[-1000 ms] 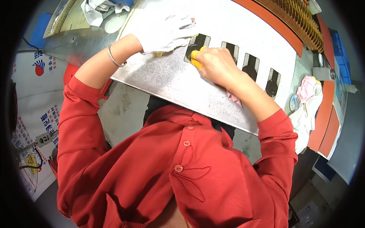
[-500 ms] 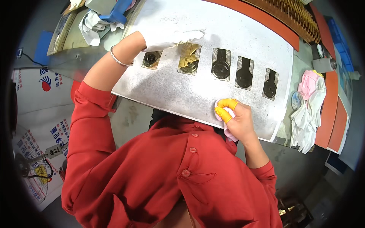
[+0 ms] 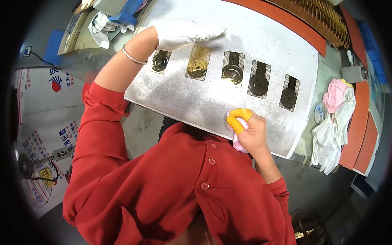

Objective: The person cleans a series of small, dark, rectangular decorative tiles arranged on a white board. Using a yellow sponge and a white cloth, the person wipes each tile individually, occasionally applying liquid from a squeeze bottle. The person works methodically across the row of tiles, wiping them down and then moving to the next one.

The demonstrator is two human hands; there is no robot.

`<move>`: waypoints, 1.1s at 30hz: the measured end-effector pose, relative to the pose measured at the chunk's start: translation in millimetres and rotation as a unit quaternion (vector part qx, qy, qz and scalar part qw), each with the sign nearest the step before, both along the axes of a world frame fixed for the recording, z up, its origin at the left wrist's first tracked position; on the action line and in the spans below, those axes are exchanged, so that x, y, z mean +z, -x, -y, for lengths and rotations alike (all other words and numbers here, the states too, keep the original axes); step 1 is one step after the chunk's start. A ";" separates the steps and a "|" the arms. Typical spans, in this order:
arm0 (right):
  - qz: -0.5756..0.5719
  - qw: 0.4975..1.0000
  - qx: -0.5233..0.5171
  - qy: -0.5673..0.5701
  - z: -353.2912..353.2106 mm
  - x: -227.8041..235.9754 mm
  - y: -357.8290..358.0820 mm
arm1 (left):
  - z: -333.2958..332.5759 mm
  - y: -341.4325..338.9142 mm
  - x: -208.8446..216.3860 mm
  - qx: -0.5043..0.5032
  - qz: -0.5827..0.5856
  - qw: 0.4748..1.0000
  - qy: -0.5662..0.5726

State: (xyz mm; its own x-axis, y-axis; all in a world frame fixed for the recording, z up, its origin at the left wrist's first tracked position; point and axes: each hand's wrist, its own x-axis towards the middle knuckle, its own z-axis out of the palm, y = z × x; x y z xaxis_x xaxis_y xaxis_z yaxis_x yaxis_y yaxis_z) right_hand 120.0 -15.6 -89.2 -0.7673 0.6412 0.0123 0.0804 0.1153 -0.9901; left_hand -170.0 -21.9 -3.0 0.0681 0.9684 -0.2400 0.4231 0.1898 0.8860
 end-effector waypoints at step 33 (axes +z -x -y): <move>-0.064 0.985 0.017 -0.162 -0.4 -1.7 4.3 | -50.8 -81.5 9.1 -0.089 -0.155 0.982 0.063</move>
State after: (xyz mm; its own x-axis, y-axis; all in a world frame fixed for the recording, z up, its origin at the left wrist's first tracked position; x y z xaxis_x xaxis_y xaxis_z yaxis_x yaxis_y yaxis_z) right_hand 115.6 -15.2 -90.8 -0.7668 0.5620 0.3100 -0.0512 0.4279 -0.9024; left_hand -88.4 28.9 6.1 0.1378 0.9088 -0.3938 0.7048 0.1894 0.6837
